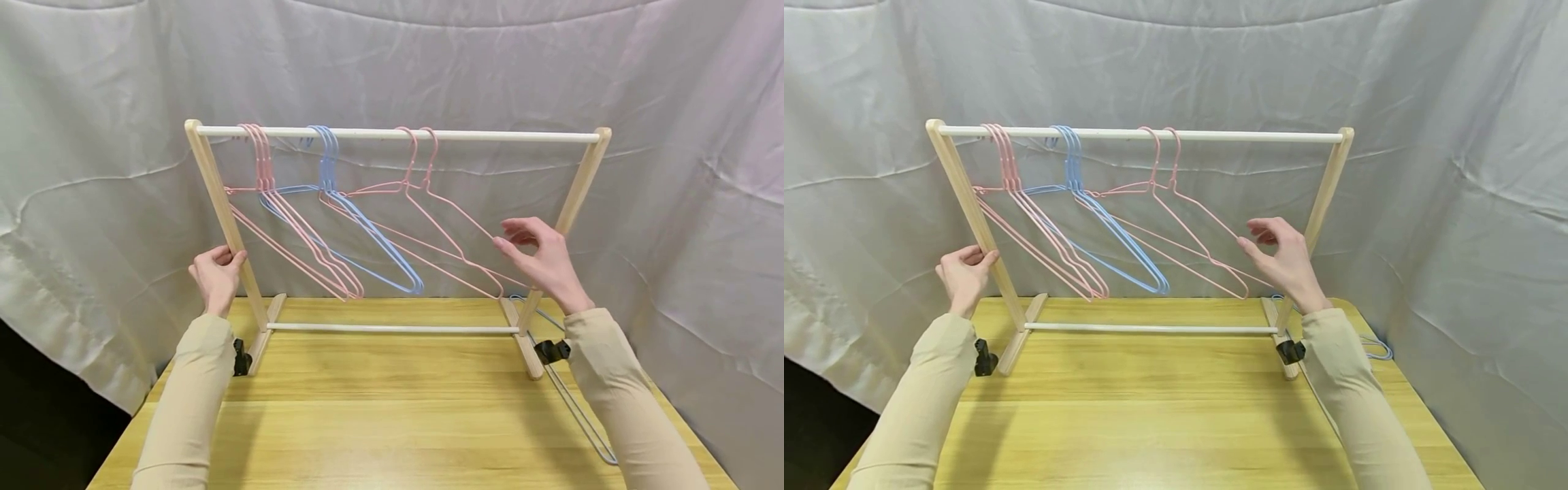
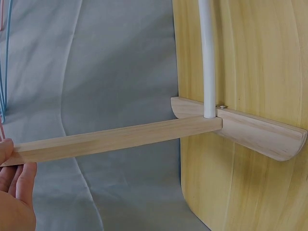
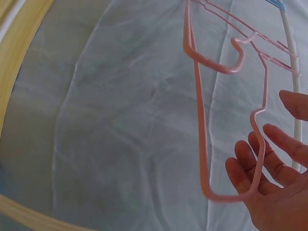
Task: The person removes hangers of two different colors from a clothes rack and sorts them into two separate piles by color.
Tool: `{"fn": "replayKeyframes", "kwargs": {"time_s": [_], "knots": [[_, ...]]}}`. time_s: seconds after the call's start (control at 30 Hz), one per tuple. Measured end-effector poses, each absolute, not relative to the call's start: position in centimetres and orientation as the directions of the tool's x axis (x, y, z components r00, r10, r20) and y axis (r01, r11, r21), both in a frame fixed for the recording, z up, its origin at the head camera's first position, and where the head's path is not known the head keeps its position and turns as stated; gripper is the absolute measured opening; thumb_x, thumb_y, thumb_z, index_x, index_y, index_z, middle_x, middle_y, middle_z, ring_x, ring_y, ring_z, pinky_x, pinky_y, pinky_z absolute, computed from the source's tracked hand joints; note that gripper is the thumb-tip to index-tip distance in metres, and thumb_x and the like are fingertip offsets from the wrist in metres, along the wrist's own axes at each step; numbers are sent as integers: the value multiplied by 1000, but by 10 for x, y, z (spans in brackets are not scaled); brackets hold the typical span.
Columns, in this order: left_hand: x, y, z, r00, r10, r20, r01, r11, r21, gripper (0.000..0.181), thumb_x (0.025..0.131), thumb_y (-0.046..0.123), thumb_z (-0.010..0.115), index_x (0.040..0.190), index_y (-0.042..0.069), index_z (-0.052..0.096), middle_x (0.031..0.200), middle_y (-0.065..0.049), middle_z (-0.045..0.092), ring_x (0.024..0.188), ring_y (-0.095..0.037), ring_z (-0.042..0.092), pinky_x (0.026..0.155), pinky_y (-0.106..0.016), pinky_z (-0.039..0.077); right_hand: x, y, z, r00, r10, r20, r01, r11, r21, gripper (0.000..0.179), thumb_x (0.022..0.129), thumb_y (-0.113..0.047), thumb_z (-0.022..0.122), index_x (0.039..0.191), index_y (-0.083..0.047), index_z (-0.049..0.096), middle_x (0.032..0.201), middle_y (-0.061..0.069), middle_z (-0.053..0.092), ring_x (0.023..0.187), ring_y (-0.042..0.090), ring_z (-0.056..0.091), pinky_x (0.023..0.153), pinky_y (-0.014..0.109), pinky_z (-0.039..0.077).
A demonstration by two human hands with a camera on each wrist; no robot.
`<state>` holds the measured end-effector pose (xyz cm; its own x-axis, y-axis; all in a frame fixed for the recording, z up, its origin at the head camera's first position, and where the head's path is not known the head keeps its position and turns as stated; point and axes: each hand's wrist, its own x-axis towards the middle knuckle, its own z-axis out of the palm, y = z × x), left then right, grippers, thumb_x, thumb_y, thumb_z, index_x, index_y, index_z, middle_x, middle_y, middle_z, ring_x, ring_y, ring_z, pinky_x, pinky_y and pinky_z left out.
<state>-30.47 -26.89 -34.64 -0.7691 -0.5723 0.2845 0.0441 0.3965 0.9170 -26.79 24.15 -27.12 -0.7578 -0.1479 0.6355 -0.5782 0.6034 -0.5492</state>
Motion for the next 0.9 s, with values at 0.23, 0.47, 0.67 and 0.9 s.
{"fn": "replayKeyframes", "kwargs": {"time_s": [0.23,0.47,0.67,0.9], "knots": [[-305,-268,-347,-762,-575,297,46,410,911,34,92,21,73,118,-1,73,119,-26,69,138,-25,38,113,-40,30,-274,233,-267,-798,-152,584,-528,644,-554,31,93,-15,71,117,4,66,101,21,69,80,-7,54,75,6,43],[-304,-268,-346,-763,-573,299,53,405,913,34,92,20,73,118,-2,72,120,-26,68,139,-25,36,114,-41,28,-279,229,-267,-830,-137,541,-482,666,-569,28,94,-17,70,113,3,68,98,21,71,73,-3,55,67,10,44],[-304,-268,-345,-765,-573,296,53,401,914,34,92,20,73,118,-2,72,121,-27,68,139,-25,36,113,-41,29,-281,226,-268,-836,-137,532,-475,666,-575,24,95,-18,69,109,2,70,92,21,72,69,-1,55,63,12,44],[-304,-269,-346,-768,-574,283,39,400,916,36,93,23,72,120,-1,72,121,-25,69,138,-26,34,112,-42,28,-284,225,-269,-827,-124,548,-489,640,-593,19,95,-15,70,104,2,72,86,20,71,65,-1,53,60,12,42]]}}
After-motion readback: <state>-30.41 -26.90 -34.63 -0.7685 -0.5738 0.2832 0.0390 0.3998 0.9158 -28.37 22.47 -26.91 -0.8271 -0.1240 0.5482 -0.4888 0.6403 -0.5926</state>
